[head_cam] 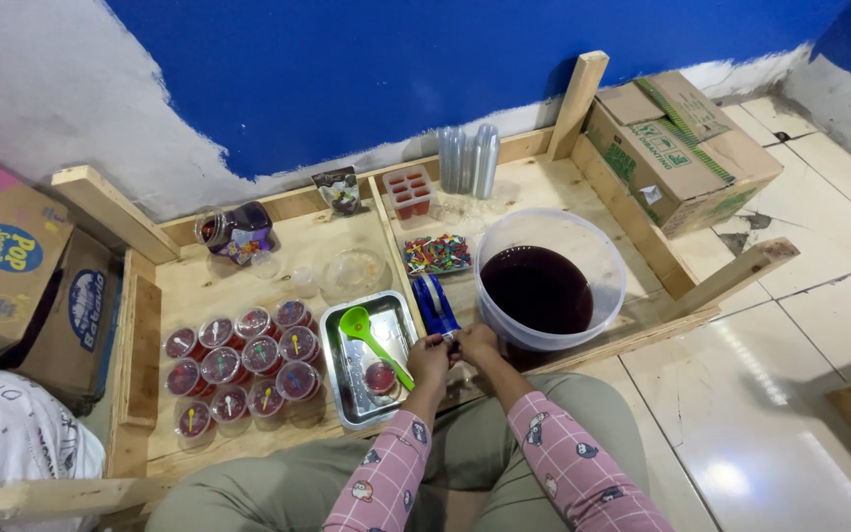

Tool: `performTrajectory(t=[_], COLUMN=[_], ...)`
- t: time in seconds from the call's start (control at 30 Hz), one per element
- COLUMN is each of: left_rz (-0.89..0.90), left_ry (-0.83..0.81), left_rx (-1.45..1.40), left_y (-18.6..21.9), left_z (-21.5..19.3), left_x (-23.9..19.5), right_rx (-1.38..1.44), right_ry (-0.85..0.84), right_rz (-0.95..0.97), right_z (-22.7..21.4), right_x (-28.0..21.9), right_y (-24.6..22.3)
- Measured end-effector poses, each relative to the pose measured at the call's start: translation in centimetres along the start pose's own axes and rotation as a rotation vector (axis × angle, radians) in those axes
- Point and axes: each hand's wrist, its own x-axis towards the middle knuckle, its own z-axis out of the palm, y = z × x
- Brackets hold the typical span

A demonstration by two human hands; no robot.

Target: The person fills small plastic cups with liquid using a scoop and adds colorful toppings before preparing them for sealing.

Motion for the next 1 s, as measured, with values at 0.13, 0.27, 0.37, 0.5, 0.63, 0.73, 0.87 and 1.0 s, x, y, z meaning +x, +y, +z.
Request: performTrajectory(t=[0.13, 0.27, 0.37, 0.5, 0.63, 0.73, 0.87, 1.0], left_rz=[0.034, 0.083, 0.120, 0.171, 0.184, 0.194, 0.215, 0.206], left_ry=[0.022, 0.045, 0.073, 0.115, 0.164, 0.197, 0.207, 0.174], left_rx=[-0.003, -0.018, 0.006, 0.204, 0.349, 0.517, 0.565, 0.610], left_y=[0.8, 0.9, 0.5, 0.3, 0.1, -0.5, 0.0, 0.0], left_z=[0.2, 0.3, 0.5, 0.8, 0.7, 0.8, 0.9, 0.7], left_x=[-1.7, -2.0, -1.4, -1.0, -0.6, -0.1, -0.4, -0.3], right_rx=[-0.071, -0.028, 0.013, -0.004, 0.052, 0.010, 0.003, -0.125], right_ry=[-0.019, -0.020, -0.015, -0.033, -0.001, -0.022, -0.003, -0.008], right_rz=[0.012, 0.036, 0.044, 0.023, 0.051, 0.042, 0.022, -0.017], right_z=[-1.1, -1.8, -1.9, -2.1, -2.6, -1.9, -1.9, -2.6], right_x=[-2.0, -3.6, -3.7, -4.2, -5.7, -5.2, -5.2, -6.8], right_y=[-1.0, -1.9, -1.8, -2.1, -3.1, -2.3, -2.5, -3.4])
